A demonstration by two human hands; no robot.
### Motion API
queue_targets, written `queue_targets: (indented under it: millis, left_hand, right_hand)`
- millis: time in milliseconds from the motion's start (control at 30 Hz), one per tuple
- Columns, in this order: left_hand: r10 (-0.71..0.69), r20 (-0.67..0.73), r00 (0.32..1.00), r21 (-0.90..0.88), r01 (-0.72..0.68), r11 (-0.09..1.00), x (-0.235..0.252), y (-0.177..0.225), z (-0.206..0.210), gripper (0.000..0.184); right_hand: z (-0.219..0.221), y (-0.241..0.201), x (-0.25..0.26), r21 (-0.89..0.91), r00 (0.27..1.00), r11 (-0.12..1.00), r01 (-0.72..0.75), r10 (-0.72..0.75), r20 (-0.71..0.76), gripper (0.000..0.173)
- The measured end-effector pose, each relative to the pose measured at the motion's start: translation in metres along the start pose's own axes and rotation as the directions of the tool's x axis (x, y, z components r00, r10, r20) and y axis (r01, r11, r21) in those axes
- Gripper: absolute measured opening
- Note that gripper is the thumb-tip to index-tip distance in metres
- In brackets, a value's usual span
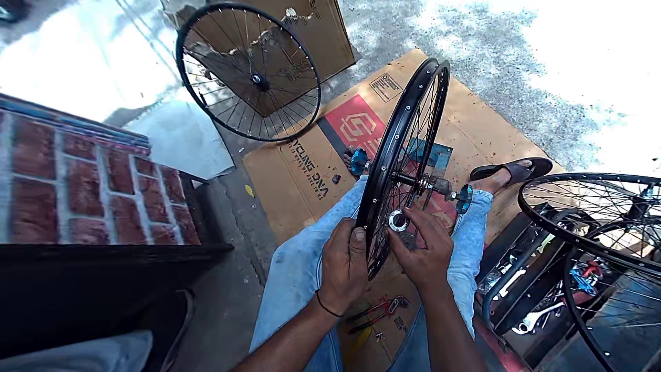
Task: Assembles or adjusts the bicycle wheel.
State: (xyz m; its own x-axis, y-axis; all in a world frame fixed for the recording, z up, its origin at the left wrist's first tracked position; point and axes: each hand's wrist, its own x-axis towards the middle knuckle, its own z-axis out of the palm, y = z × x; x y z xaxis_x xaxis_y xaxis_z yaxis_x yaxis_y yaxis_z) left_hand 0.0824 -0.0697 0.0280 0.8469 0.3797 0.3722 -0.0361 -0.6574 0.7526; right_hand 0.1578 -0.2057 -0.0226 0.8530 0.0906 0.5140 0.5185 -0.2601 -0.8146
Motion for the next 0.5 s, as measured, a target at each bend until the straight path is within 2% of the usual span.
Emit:
queue_targets:
  millis: [100,200,267,333,500]
  left_hand:
    - [-0.014,-0.065,0.998,-0.117,0.007,0.993,0.003,0.003,0.006,0.031]
    - [-0.047,-0.104,0.993,-0.219,0.023,0.976,0.006,0.004,0.010,0.022]
    - [-0.061,-0.110,0.992,-0.240,0.033,0.970,0.006,0.002,0.011,0.022]
    - [-0.064,-0.113,0.992,-0.243,0.035,0.969,0.006,-0.002,0.011,0.025]
    - [-0.012,-0.104,0.995,-0.296,-0.020,0.955,0.008,-0.005,0.012,0.034]
  right_hand:
    - [0.007,0.000,0.006,0.051,1.000,0.999,-0.012,0.012,0.001,0.039]
    - [0.021,0.001,0.011,0.179,0.999,0.984,-0.017,0.010,0.041,0.032]
    - [0.032,0.004,0.012,0.236,0.998,0.972,-0.003,-0.013,0.067,0.030]
    - [0.035,0.009,0.015,0.213,0.993,0.976,0.040,-0.063,0.103,0.031]
    - [0.031,0.024,0.030,0.247,0.949,0.959,0.136,-0.197,0.244,0.033]
